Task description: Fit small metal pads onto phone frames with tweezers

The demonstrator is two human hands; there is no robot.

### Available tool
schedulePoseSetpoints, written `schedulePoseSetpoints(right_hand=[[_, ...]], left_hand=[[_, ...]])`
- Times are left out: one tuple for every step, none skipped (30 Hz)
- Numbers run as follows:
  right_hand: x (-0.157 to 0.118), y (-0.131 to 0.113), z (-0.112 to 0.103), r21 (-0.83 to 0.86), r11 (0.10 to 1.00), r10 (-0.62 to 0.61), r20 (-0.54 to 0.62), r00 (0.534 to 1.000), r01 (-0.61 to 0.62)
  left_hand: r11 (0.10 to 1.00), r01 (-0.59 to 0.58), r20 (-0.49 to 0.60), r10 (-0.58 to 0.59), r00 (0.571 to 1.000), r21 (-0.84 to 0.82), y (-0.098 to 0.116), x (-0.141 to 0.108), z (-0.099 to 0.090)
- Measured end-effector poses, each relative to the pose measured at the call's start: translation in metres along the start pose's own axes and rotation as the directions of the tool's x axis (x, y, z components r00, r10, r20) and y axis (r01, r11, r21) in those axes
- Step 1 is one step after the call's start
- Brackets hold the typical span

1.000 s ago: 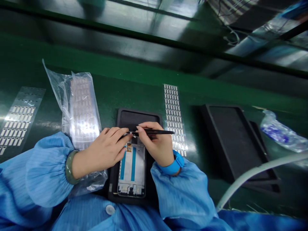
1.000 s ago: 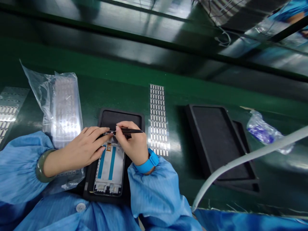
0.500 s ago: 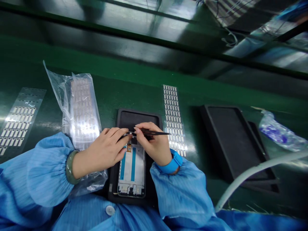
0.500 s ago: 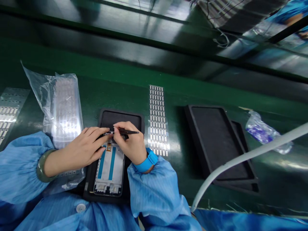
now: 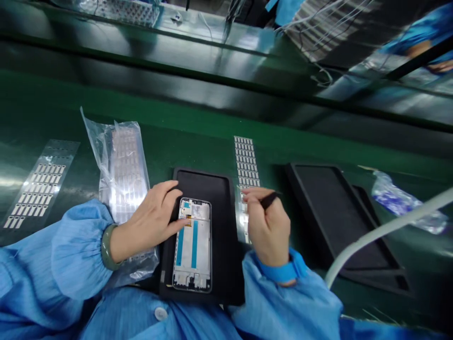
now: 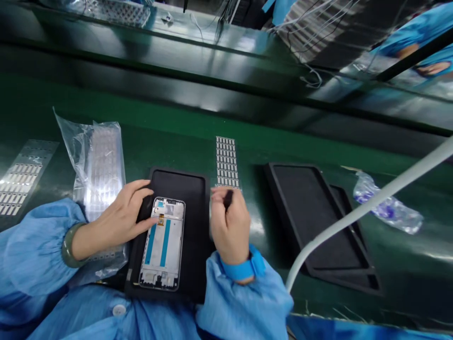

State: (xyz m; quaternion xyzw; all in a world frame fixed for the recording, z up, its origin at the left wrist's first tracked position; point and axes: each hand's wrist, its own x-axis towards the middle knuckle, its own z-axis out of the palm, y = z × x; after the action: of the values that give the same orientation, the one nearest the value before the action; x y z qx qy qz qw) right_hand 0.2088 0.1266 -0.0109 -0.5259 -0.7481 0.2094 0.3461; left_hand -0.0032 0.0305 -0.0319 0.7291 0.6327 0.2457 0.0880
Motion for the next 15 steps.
schedulePoseSetpoints(right_hand=[[-0.006,0.002,-0.005,-0.189,0.98,0.081,0.084,0.993,-0.064],[-0.013,0.005,-0.008,-0.355,0.93,0.174,0.181,0.968,-0.101],[-0.02,0.008,-0.009,-0.463,0.88,0.249,0.264,0.932,-0.105],[-0.027,0.013,-0.009,-0.505,0.858,0.291,0.327,0.899,-0.094],[-0.033,0.017,-0.008,-0.499,0.863,0.298,0.37,0.88,-0.083],[-0.037,0.022,-0.006,-0.466,0.881,0.287,0.394,0.873,-0.08],[-0.039,0.027,-0.005,-0.421,0.903,0.271,0.399,0.876,-0.087],[-0.04,0.031,-0.003,-0.377,0.92,0.257,0.384,0.887,-0.104],[-0.039,0.035,-0.003,-0.34,0.932,0.251,0.354,0.901,-0.126],[-0.038,0.037,-0.003,-0.311,0.939,0.248,0.312,0.917,-0.148],[-0.036,0.037,-0.004,-0.289,0.942,0.247,0.259,0.934,-0.169],[-0.035,0.037,-0.005,-0.274,0.944,0.246,0.205,0.947,-0.186],[-0.034,0.035,-0.008,-0.268,0.943,0.246,0.161,0.956,-0.197],[-0.034,0.032,-0.012,-0.272,0.941,0.245,0.139,0.959,-0.201],[-0.035,0.03,-0.018,-0.282,0.939,0.243,0.137,0.96,-0.197]], left_hand=[[0.996,0.057,-0.009,-0.056,0.998,0.072,-0.001,0.001,-0.001],[0.984,0.11,-0.001,-0.111,0.994,0.14,-0.003,0.002,-0.002],[0.97,0.149,0.022,-0.156,0.988,0.19,-0.004,0.002,-0.003],[0.962,0.168,0.056,-0.184,0.981,0.215,-0.005,0.003,-0.003],[0.962,0.174,0.089,-0.196,0.976,0.213,-0.005,0.003,-0.003],[0.967,0.175,0.115,-0.198,0.973,0.182,-0.005,0.003,-0.002],[0.976,0.179,0.126,-0.194,0.973,0.127,-0.005,0.002,-0.001],[0.981,0.187,0.122,-0.191,0.974,0.049,-0.003,0.001,0.0],[0.979,0.2,0.11,-0.194,0.975,-0.046,-0.002,0.0,0.002],[0.962,0.22,0.103,-0.205,0.973,-0.16,0.001,-0.001,0.003],[0.926,0.244,0.112,-0.22,0.969,-0.288,0.004,-0.002,0.005],[0.866,0.273,0.145,-0.233,0.962,-0.419,0.007,-0.004,0.006],[0.783,0.307,0.193,-0.239,0.952,-0.541,0.01,-0.005,0.007],[0.683,0.343,0.247,-0.238,0.939,-0.645,0.013,-0.005,0.007],[0.577,0.377,0.3,-0.228,0.926,-0.725,0.015,-0.005,0.007]])
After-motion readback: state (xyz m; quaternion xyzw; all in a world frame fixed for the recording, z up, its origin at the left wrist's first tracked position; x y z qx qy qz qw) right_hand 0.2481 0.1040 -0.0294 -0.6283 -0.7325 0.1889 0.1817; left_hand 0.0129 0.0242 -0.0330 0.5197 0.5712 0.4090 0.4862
